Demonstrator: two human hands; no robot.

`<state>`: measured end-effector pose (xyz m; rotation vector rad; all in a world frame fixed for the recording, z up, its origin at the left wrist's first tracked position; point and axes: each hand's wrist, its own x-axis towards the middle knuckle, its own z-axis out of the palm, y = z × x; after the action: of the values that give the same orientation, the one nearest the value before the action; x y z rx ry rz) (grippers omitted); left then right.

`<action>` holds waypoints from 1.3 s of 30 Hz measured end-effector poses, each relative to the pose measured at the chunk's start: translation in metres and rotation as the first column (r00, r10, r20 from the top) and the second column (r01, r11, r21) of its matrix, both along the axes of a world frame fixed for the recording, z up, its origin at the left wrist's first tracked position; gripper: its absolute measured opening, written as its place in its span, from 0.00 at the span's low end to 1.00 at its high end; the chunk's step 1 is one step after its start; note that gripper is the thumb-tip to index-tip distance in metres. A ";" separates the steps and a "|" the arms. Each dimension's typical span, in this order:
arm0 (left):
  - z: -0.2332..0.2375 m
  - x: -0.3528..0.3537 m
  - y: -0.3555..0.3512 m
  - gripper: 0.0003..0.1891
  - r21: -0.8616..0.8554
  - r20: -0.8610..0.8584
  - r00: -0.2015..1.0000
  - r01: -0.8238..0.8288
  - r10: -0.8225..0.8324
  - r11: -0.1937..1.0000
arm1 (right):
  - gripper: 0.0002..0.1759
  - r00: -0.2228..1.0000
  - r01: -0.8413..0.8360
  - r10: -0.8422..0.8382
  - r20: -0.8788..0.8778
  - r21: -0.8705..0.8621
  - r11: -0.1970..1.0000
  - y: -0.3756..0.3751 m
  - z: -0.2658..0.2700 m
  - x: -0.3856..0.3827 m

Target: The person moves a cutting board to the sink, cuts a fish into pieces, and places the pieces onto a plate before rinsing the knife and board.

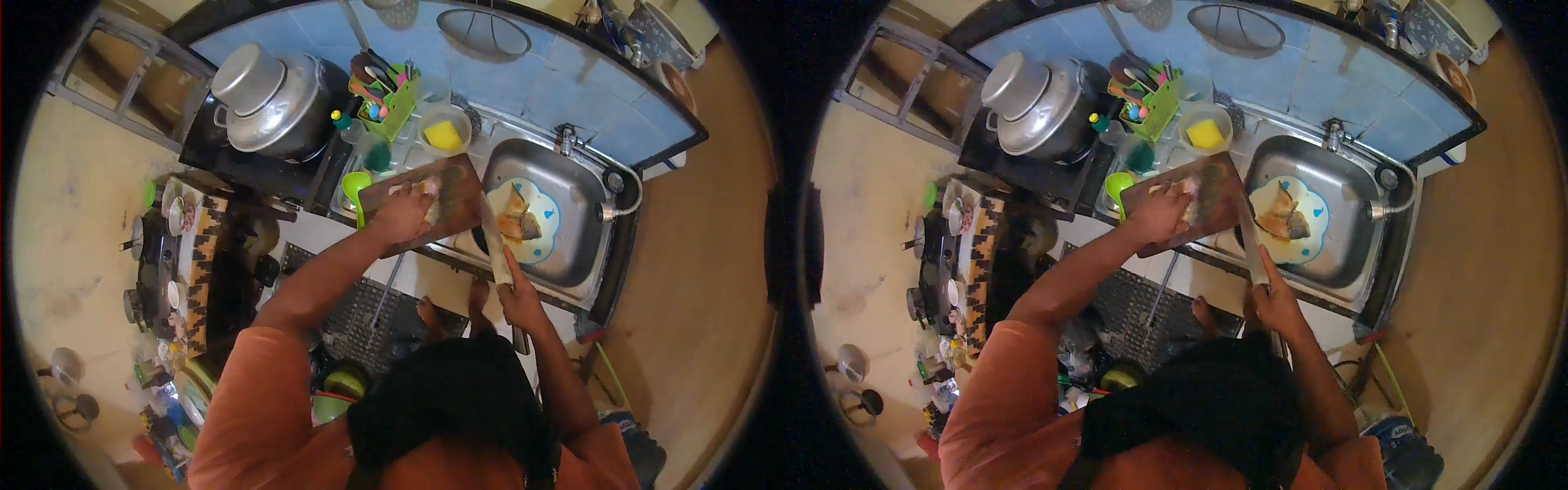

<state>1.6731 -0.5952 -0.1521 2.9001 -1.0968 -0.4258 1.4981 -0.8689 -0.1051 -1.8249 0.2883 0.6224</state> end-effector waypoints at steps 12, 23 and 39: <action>-0.015 0.029 0.006 0.21 -0.083 -0.159 0.934 -0.334 0.319 0.939 | 0.42 0.979 -0.020 0.039 0.202 -0.096 0.995 -0.009 -0.012 -0.016; -0.069 0.017 0.045 0.18 -0.335 -0.824 0.405 -0.912 0.397 0.236 | 0.42 0.871 -0.218 0.264 0.415 -0.156 0.964 0.027 0.011 0.032; -0.067 -0.007 0.031 0.19 -0.375 -0.343 0.620 -0.779 0.706 0.503 | 0.47 0.866 -0.343 0.466 0.180 -0.463 0.817 0.110 -0.052 0.066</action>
<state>1.6657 -0.5643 -0.2186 2.4654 0.1612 -0.2455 1.5638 -0.7594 -0.1567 -2.3957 -0.1981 0.6078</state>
